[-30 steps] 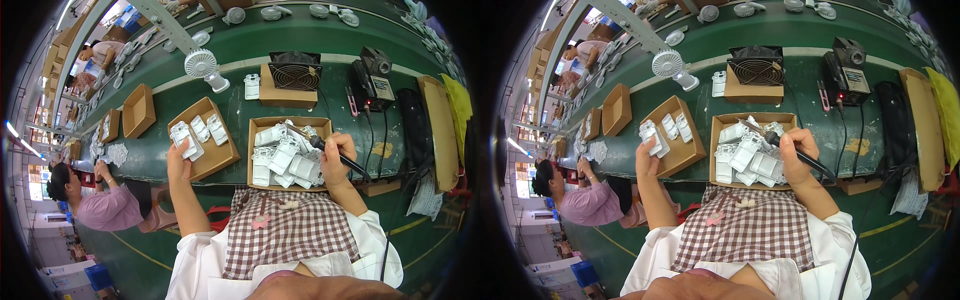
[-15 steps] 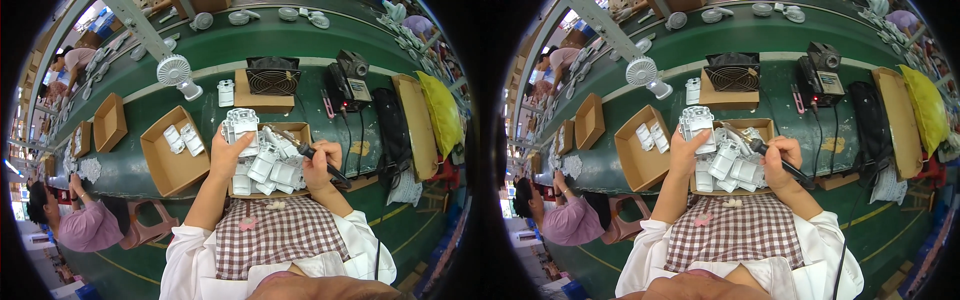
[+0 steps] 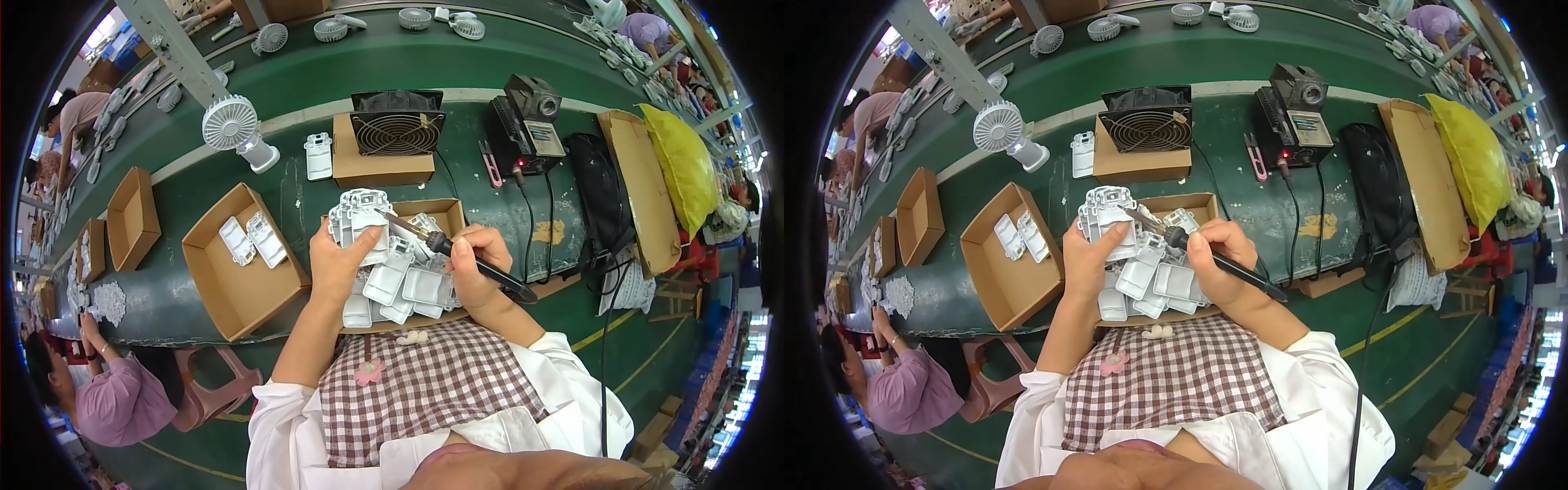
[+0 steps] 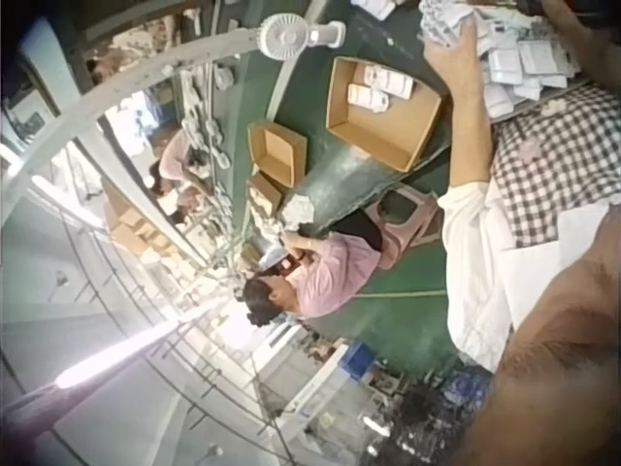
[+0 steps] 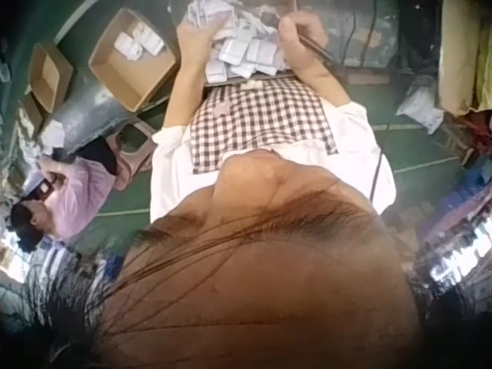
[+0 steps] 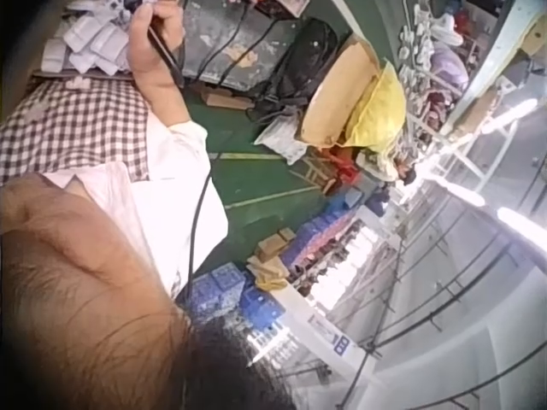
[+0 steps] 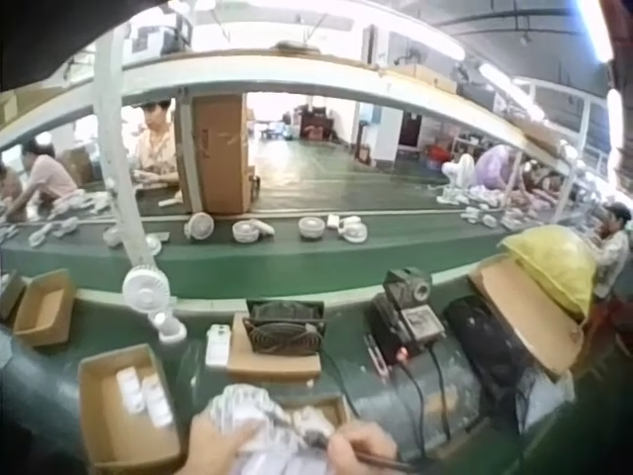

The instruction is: The person solders internal electrical components and wires of small plastic fans with a soldering iron at an assembly station.

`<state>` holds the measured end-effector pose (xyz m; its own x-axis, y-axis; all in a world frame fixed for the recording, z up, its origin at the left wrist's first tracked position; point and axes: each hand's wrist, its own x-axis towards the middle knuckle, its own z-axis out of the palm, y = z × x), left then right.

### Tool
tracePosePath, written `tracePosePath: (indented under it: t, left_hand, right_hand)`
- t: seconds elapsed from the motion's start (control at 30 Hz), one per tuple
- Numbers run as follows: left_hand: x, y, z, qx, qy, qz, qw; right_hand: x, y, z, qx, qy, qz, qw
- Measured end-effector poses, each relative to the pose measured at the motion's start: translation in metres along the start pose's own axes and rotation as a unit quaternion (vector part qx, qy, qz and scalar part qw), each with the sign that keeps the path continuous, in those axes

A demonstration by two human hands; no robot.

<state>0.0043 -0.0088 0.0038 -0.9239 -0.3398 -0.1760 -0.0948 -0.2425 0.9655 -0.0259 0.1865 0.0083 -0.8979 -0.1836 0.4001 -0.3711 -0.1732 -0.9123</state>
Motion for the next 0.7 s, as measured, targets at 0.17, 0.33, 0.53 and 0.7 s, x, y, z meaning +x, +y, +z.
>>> tracePosePath:
  t: [0.17,0.33,0.53,0.7]
  left_hand:
    - [0.0004,-0.0010,0.0013,-0.003,-0.001,0.006,1.000]
    - [0.0005,-0.0025,0.0001,0.005,0.000,0.013,1.000]
    - [0.0000,-0.0018,0.0010,-0.001,0.001,0.013,1.000]
    - [0.0001,-0.0013,0.0010,-0.001,0.002,0.006,1.000]
  right_hand:
    - [0.0018,0.0026,0.0018,-0.004,-0.009,-0.010,1.000]
    - [0.0019,-0.0001,0.0017,-0.014,-0.016,0.008,1.000]
    - [0.0046,-0.0016,0.0080,-0.026,0.010,-0.014,1.000]
    - [0.0027,0.0031,0.0012,-0.037,-0.010,-0.012,0.999]
